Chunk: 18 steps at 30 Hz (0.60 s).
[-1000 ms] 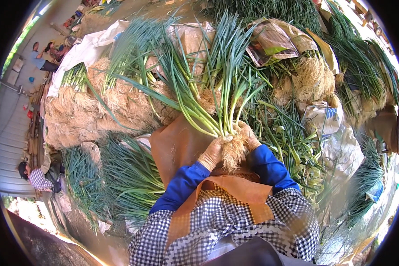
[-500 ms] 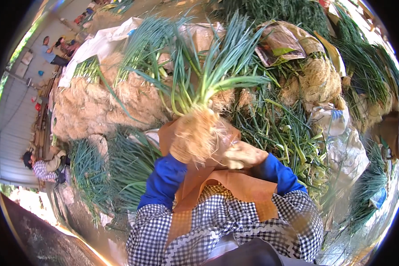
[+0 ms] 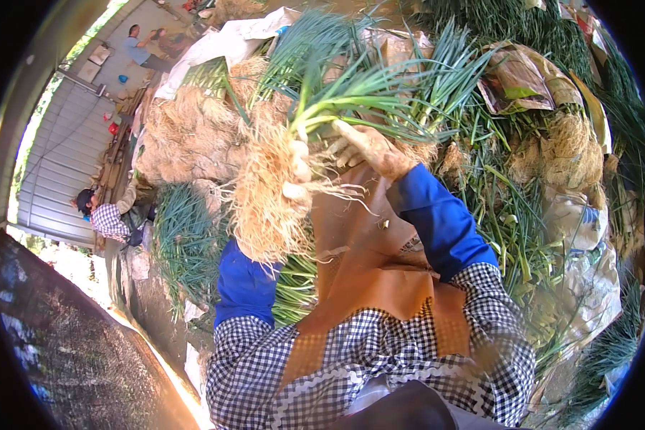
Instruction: The person sorts green onions by hand, peeling away outer layers and grouping the cleaned plants together on a workspace covered in discarded skins.
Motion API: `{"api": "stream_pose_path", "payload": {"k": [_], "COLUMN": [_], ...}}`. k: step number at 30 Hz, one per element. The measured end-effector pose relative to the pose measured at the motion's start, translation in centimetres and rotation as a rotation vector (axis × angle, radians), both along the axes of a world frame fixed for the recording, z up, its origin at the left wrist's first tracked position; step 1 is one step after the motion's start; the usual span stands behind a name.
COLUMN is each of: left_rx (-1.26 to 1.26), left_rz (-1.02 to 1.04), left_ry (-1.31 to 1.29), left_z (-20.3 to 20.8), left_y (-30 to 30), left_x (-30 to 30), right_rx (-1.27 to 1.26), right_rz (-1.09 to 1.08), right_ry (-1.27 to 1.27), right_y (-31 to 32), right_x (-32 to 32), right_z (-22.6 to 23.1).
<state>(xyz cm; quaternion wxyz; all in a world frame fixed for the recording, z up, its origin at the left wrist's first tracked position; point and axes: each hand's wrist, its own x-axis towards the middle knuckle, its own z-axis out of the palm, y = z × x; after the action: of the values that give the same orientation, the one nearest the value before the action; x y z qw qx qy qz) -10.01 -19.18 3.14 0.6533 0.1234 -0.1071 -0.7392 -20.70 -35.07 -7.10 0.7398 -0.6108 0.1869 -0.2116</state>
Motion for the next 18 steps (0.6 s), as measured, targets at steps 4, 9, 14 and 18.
{"api": "stream_pose_path", "payload": {"k": [4,9,14,18], "left_rx": [0.049,0.013,-0.088,-0.128], "left_rz": [0.021,0.244,0.515,0.600], "left_ry": [0.064,-0.039,-0.212,-0.285], "left_z": [1.7,6.7,9.9,9.6], "left_y": [1.8,7.3,15.0,20.1], "left_x": [0.7,5.0,9.4,13.6], "right_rx": [0.421,0.867,0.946,0.839], "right_rz": [0.178,-0.128,-0.365,-0.465], "right_ry": [-0.631,-0.991,-0.808,-0.573], "right_y": [-2.8,-7.3,-7.9,-8.7], "right_x": [0.5,-9.6,-16.5,-21.0], "right_z": [-4.0,-10.3,-15.4,-17.0]}}
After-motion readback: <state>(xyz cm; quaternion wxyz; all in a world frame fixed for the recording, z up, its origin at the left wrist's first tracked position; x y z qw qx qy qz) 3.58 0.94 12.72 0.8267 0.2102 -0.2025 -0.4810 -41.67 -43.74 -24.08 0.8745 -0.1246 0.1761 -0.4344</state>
